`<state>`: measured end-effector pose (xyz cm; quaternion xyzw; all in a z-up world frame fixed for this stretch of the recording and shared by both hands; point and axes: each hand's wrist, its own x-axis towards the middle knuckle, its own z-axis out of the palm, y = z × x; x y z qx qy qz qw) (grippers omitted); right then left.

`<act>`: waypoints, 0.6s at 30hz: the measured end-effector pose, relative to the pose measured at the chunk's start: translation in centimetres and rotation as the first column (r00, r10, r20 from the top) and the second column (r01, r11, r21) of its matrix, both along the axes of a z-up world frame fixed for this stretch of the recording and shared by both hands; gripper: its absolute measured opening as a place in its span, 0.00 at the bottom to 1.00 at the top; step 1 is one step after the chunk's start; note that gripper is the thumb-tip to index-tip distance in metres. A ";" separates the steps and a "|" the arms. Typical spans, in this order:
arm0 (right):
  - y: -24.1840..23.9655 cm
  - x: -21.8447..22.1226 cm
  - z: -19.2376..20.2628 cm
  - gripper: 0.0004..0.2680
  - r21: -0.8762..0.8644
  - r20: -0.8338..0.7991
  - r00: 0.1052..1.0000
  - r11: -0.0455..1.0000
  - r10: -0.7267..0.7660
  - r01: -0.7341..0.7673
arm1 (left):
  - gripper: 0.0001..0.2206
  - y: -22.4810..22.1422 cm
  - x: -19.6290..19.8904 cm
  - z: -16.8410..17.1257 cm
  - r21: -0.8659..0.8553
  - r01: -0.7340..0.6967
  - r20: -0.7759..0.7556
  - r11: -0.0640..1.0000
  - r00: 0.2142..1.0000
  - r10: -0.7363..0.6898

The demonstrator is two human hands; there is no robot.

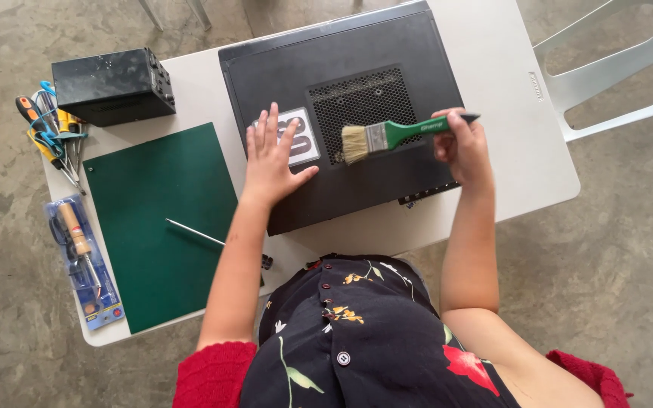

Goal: Removing the side panel of a computer case and cleaning the exterior and interior surfaces with a brush.

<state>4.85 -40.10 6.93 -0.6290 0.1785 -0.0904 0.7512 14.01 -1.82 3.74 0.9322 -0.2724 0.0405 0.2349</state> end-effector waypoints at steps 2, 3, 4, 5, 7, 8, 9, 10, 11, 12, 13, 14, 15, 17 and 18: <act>-1.1 -2.0 3.0 0.12 -0.109 -0.059 0.990 0.985 0.125 -0.131 | 0.53 0.4 2.1 0.5 -0.004 0.031 -0.018 1.000 0.999 -0.031; -1.6 -3.0 4.5 0.12 -0.205 -0.130 0.962 0.942 0.242 -0.264 | 0.58 0.7 3.1 0.7 -0.006 0.062 -0.037 0.998 0.997 -0.063; -1.6 -3.4 5.7 0.12 -0.208 -0.127 0.962 0.942 0.240 -0.262 | 0.58 0.6 3.7 0.3 -0.008 0.064 -0.034 0.998 0.997 -0.064; -1.7 -3.8 6.9 0.12 -0.256 -0.233 0.929 0.903 0.288 -0.345 | 0.61 0.6 4.3 0.0 0.016 0.073 -0.090 0.997 0.993 -0.072; -1.2 -4.0 9.0 0.11 -0.293 -0.343 0.881 0.854 0.326 -0.430 | 0.63 0.8 4.6 -0.5 0.038 0.082 -0.150 0.996 0.986 -0.076; -0.6 -3.7 9.9 0.12 -0.381 -0.470 0.832 0.782 0.296 -0.494 | 0.59 0.9 4.6 -0.7 -0.007 0.090 -0.140 0.996 0.986 -0.090; 0.0 -3.3 10.8 0.14 -0.451 -0.585 0.774 0.695 0.244 -0.560 | 0.56 1.1 4.7 -0.8 -0.052 0.097 -0.129 0.994 0.986 -0.103; 0.4 -3.0 10.1 0.14 -0.449 -0.585 0.774 0.697 0.244 -0.559 | 0.56 1.1 4.8 -1.0 -0.049 0.099 -0.130 0.994 0.986 -0.105; 0.7 -2.7 9.3 0.14 -0.663 -0.613 0.781 0.462 0.117 -0.589 | 0.54 1.1 4.9 -1.2 -0.076 0.090 -0.114 0.993 0.989 -0.099; 1.1 -2.4 8.7 0.16 -0.791 -0.598 0.802 0.168 -0.008 -0.588 | 0.52 1.0 4.9 -1.3 -0.105 0.082 -0.097 0.991 0.991 -0.093; 1.2 -1.7 7.2 0.16 -0.790 -0.599 0.801 0.171 -0.009 -0.589 | 0.52 1.1 5.0 -1.5 -0.104 0.084 -0.099 0.991 0.991 -0.095; 1.2 -0.9 5.9 0.17 -0.864 -0.501 0.865 -0.045 -0.019 -0.501 | 0.50 1.1 5.1 -1.8 -0.111 0.087 -0.063 0.990 0.994 -0.094; 1.2 -0.1 4.5 0.19 -0.886 -0.397 0.918 -0.259 -0.004 -0.384 | 0.49 1.1 5.1 -2.0 -0.117 0.089 -0.028 0.989 0.995 -0.093; 0.8 1.3 3.0 0.17 -0.918 -0.329 0.942 -0.258 0.068 -0.302 | 0.49 1.1 5.2 -2.0 -0.132 0.092 -0.026 0.987 0.995 -0.096; 0.8 2.2 2.2 0.16 -0.944 -0.255 0.956 -0.252 0.143 -0.214 | 0.50 1.3 5.4 -2.0 -0.145 0.090 -0.023 0.985 0.995 -0.094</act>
